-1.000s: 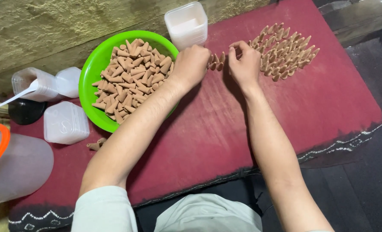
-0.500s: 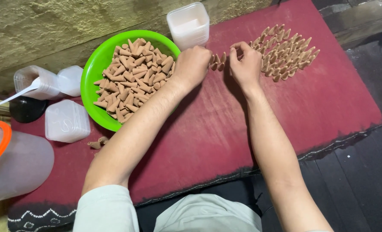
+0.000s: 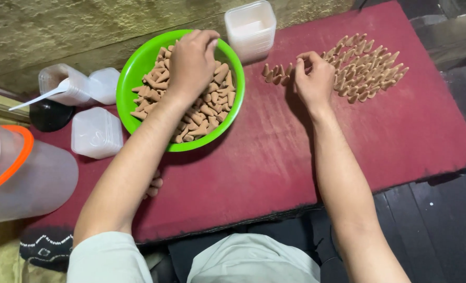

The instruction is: The person repeatedly picks small cone-shaped clay pieces from a green bowl and places them upright in rows on a red table. The hands work continuously, transferring items one at a time and arranging them in neat lines.

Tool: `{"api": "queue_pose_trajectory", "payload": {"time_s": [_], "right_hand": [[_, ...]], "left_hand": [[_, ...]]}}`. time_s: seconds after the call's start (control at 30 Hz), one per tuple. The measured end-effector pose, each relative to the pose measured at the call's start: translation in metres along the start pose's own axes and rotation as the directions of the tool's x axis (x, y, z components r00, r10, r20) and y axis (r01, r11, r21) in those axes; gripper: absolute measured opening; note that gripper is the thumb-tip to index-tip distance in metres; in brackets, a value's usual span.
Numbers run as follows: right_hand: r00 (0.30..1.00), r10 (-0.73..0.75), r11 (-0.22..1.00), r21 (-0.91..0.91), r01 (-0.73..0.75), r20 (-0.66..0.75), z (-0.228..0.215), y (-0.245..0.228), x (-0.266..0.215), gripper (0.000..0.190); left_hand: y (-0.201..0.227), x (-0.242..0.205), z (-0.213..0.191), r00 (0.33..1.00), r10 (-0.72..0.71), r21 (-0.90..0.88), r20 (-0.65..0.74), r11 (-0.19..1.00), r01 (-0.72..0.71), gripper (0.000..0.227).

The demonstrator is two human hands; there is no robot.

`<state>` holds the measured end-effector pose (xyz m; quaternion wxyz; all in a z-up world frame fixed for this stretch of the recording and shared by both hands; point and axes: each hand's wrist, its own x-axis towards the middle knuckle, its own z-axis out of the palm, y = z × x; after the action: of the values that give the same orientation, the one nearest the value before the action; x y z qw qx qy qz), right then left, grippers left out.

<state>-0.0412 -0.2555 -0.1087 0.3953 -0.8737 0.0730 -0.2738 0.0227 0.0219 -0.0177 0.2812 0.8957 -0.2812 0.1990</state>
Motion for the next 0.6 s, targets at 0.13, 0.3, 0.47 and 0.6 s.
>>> {"api": "queue_pose_trajectory", "payload": {"time_s": [0.13, 0.3, 0.47, 0.6], "right_hand": [[0.997, -0.08, 0.997, -0.004, 0.08, -0.017, 0.002, 0.002, -0.001, 0.015], [0.981, -0.187, 0.982, -0.04, 0.185, -0.051, 0.002, 0.005, -0.004, 0.014], [0.98, -0.195, 0.981, -0.023, 0.194, -0.035, 0.002, 0.003, -0.005, 0.014], [0.976, -0.22, 0.976, -0.002, 0.22, -0.009, 0.002, 0.0, -0.005, 0.013]], "left_hand": [[-0.051, -0.008, -0.014, 0.996, -0.076, 0.057, -0.052, 0.995, 0.079, 0.017], [-0.07, -0.02, -0.023, 0.973, -0.225, 0.078, 0.042, 0.972, 0.222, 0.017], [-0.09, -0.02, -0.015, 0.978, -0.208, 0.041, 0.027, 0.978, 0.207, 0.017], [-0.084, -0.018, -0.025, 0.961, -0.223, -0.022, 0.163, 0.973, 0.23, 0.018]]}}
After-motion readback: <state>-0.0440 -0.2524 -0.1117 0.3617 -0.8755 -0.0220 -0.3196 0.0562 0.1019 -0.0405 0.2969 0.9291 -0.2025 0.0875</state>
